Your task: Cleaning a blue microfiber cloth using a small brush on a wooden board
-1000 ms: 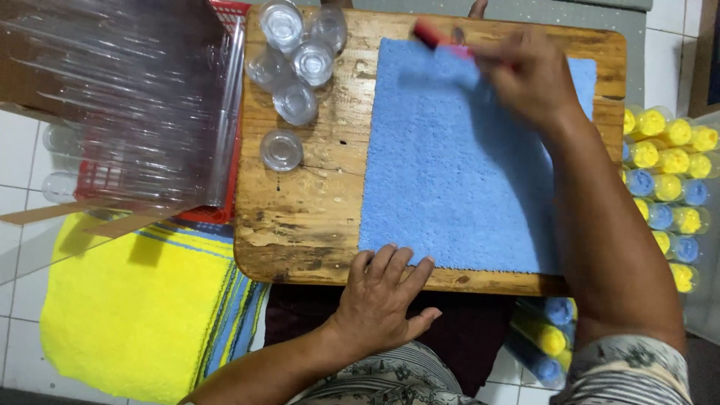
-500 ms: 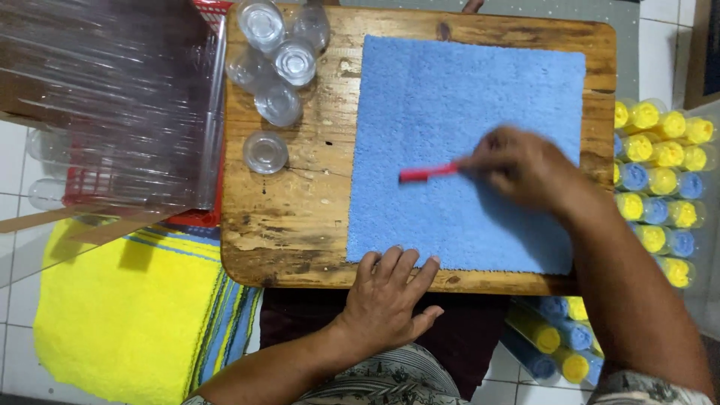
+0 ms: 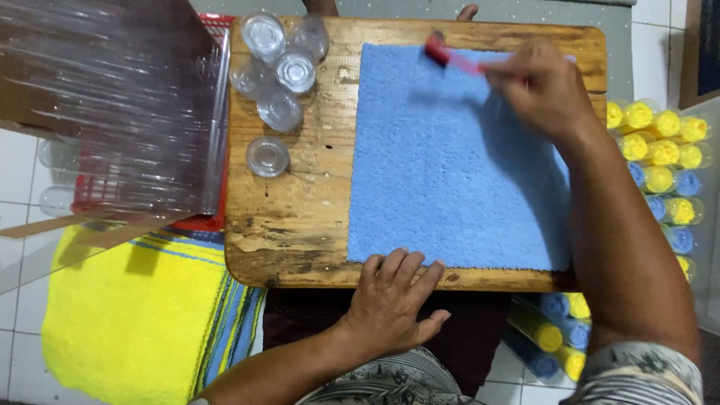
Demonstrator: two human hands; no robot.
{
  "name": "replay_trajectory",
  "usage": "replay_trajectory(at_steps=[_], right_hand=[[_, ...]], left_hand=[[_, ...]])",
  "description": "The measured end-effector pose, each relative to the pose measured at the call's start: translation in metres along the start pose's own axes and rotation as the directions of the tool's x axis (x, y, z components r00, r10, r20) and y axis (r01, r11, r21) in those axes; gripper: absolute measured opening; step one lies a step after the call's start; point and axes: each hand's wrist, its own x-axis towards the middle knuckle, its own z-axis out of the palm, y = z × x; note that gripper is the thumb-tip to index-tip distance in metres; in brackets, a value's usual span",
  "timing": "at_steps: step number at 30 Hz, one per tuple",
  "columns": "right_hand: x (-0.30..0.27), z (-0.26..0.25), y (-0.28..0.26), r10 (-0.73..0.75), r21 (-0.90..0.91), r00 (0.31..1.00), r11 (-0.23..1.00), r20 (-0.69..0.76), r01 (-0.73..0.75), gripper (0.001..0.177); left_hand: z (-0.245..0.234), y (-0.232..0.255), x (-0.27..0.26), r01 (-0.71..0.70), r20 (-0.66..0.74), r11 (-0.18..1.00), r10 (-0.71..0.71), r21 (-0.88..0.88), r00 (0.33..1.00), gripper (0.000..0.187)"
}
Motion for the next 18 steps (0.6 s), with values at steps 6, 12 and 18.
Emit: replay_trajectory(at_steps=[6,12,18], right_hand=[[-0.105,-0.032,-0.081,0.308,-0.135,0.723,0.948,0.618,-0.289,0.031],[-0.1,-0.03,-0.077,0.235,-0.156,0.785,0.972,0.573,-0.177,0.038],[-0.003,-0.044,-0.122,0.555,-0.17,0.748,0.829,0.364,-0.533,0.018]], left_hand=[[0.005,0.01,0.016,-0.006,0.006,1.0,0.006,0.012,1.0,0.081],[0.014,0.013,0.017,-0.022,0.057,0.998,0.019,0.065,0.998,0.079],[0.018,0.01,0.016,-0.048,0.087,0.995,0.04,0.091,0.995,0.083]])
